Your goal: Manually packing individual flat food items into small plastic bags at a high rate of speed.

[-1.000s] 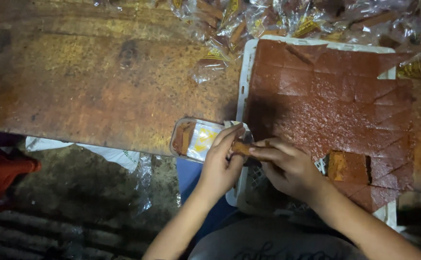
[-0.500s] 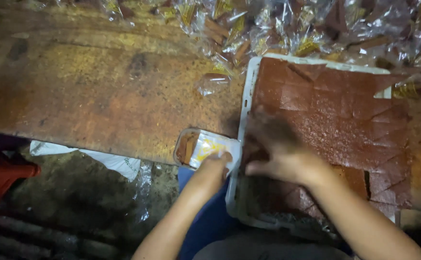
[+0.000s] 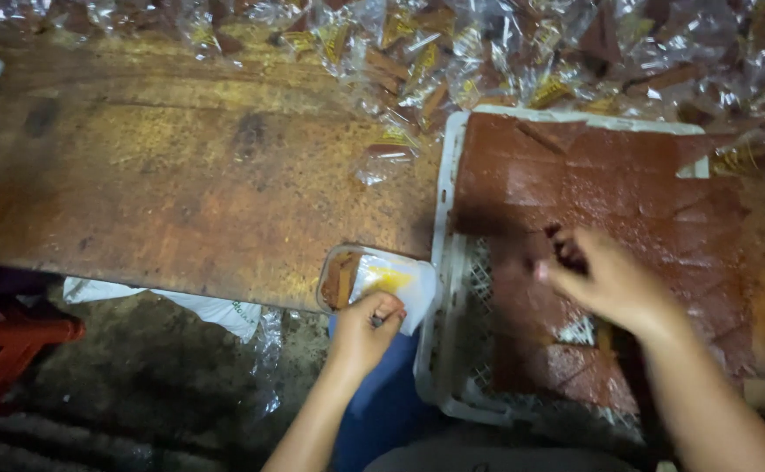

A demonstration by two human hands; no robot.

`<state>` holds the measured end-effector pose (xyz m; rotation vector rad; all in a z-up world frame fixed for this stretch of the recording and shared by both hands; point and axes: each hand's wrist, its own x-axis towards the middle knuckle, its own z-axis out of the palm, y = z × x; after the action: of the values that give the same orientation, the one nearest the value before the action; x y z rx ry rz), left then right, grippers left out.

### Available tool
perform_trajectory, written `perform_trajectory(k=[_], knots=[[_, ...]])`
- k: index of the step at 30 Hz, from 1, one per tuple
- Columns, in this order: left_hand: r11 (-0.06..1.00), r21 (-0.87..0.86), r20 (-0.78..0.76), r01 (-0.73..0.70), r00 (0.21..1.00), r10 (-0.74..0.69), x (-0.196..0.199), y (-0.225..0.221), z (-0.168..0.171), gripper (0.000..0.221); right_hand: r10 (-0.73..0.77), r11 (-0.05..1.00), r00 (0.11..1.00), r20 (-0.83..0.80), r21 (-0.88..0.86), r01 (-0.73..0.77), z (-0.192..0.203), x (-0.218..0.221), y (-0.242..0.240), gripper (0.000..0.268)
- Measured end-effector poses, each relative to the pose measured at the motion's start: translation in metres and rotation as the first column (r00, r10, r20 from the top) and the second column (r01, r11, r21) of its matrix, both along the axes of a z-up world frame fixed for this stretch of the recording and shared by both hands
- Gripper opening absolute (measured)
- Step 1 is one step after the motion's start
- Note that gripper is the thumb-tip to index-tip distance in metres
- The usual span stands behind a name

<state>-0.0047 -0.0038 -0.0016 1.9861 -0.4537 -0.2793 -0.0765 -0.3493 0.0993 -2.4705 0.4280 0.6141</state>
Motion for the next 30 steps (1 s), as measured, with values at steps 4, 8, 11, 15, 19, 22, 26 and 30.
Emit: perform_trajectory(k=[4,8,11,15,19,22,26,30], knots=[[1.000,0.015,0.070,0.011,0.997,-0.012,0.002,-0.022,0.027,0.029,-0.007,0.980,0.897,0.442,-0.175,0.094,-0.076,0.008,-0.009,0.044],[0.996,-0.056,0.091,0.075,0.993,-0.070,0.002,-0.031,0.027,0.034,-0.116,0.990,0.595,0.796,0.041,0.139,-0.065,-0.002,0.013,0.032],[0.988,-0.003,0.159,0.153,0.976,-0.151,0.009,-0.049,0.041,0.043,-0.112,0.991,0.546,0.830,0.130,0.004,-0.040,-0.018,0.044,0.026],[0.985,0.062,0.262,0.163,0.949,-0.174,-0.008,-0.079,0.090,0.046,0.143,0.962,0.342,0.929,-0.049,-0.267,-0.033,-0.019,0.088,0.040],[0.949,0.055,0.544,0.312,0.788,-0.290,-0.049,-0.087,0.104,0.034,-0.068,0.997,0.889,0.453,-0.003,0.078,-0.025,-0.015,0.064,0.047],[0.905,-0.104,0.483,0.411,0.817,-0.315,-0.040,-0.074,0.062,0.028,-0.025,0.990,0.807,0.590,-0.095,0.101,-0.042,-0.015,0.035,0.035],[0.825,0.499,0.084,0.265,0.933,-0.351,-0.018,-0.046,0.063,0.030,-0.017,1.000,0.461,0.887,0.022,-0.004,0.048,0.001,0.038,0.062],[0.837,0.521,0.312,0.168,0.875,-0.371,-0.018,-0.019,0.038,0.010,-0.049,0.993,0.725,0.687,-0.045,0.109,0.011,0.023,0.046,0.067]])
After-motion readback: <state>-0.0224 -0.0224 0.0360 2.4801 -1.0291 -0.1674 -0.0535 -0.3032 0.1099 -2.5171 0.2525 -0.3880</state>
